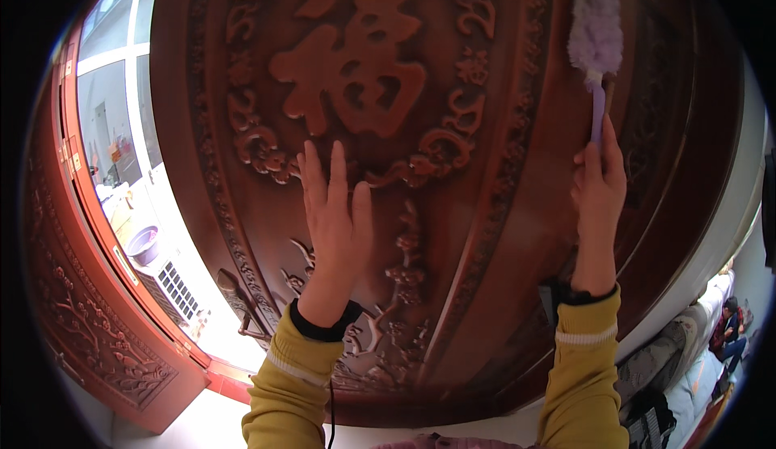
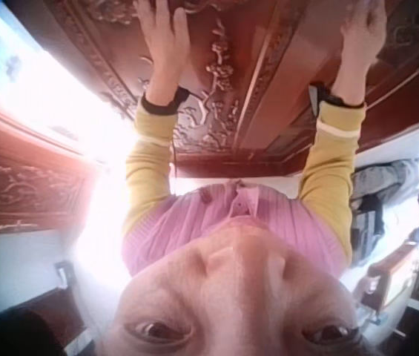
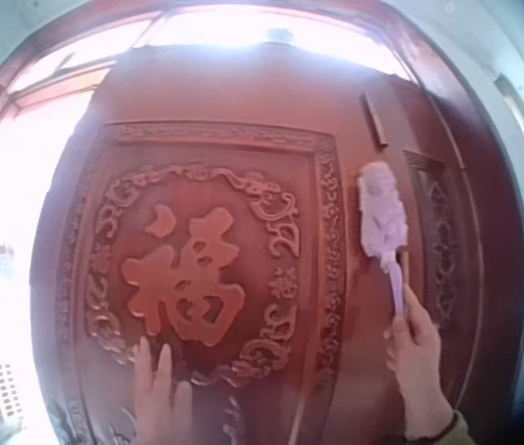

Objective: The person uses a purple duster to wipe dust from a silver suitcase, then moves to dust a white wall and a large carved wooden door. The duster is used on the door's surface and intricate carvings, including the handle area, while the person stands in a living room.

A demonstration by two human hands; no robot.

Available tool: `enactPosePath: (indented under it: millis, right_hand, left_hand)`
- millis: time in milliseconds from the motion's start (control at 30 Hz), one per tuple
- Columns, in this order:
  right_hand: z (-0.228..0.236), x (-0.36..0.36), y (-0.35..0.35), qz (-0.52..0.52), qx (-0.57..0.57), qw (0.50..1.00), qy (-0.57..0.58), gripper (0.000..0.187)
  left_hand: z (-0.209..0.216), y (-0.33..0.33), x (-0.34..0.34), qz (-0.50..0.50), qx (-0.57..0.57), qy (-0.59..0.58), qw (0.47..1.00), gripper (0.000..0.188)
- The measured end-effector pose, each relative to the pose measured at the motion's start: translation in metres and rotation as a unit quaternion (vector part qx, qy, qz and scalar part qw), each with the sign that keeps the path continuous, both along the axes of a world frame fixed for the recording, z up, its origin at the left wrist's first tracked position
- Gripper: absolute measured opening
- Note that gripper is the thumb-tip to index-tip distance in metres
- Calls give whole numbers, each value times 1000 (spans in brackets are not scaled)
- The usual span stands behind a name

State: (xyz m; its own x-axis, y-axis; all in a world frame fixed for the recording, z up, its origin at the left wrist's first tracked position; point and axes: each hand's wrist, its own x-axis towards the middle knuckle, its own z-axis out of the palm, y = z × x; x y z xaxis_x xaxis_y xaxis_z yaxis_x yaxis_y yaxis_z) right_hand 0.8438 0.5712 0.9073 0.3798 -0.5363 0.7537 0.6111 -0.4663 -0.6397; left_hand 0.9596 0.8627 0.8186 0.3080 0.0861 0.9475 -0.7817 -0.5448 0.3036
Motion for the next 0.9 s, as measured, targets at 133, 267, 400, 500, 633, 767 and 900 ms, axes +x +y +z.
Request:
enactPosePath:
  millis: [133,267,400,500,633,767,900]
  right_hand:
    - [-38,20,16,-88,-287,953,-32,52]
    - [-115,-22,15,-6,-478,855,202,62]
    - [-135,-48,-30,-97,-440,863,228,62]
    - [-136,-42,-69,-161,-275,945,65,63]
    - [-172,-41,-86,-121,-319,932,123,64]
    - [-221,-69,-83,-40,-483,800,354,62]
    - [-233,-76,-91,-113,-391,878,253,60]
  left_hand:
    - [-13,-14,-6,-16,-19,27,999,59]
    - [-44,-34,-18,-45,9,96,994,62]
    - [-73,-51,-31,-11,108,77,991,61]
    - [-83,-65,-35,-44,110,74,990,62]
    - [-103,-81,-40,-65,116,76,988,63]
    - [-132,-80,-46,-76,143,95,982,63]
    - [-157,-79,-53,-74,174,124,974,60]
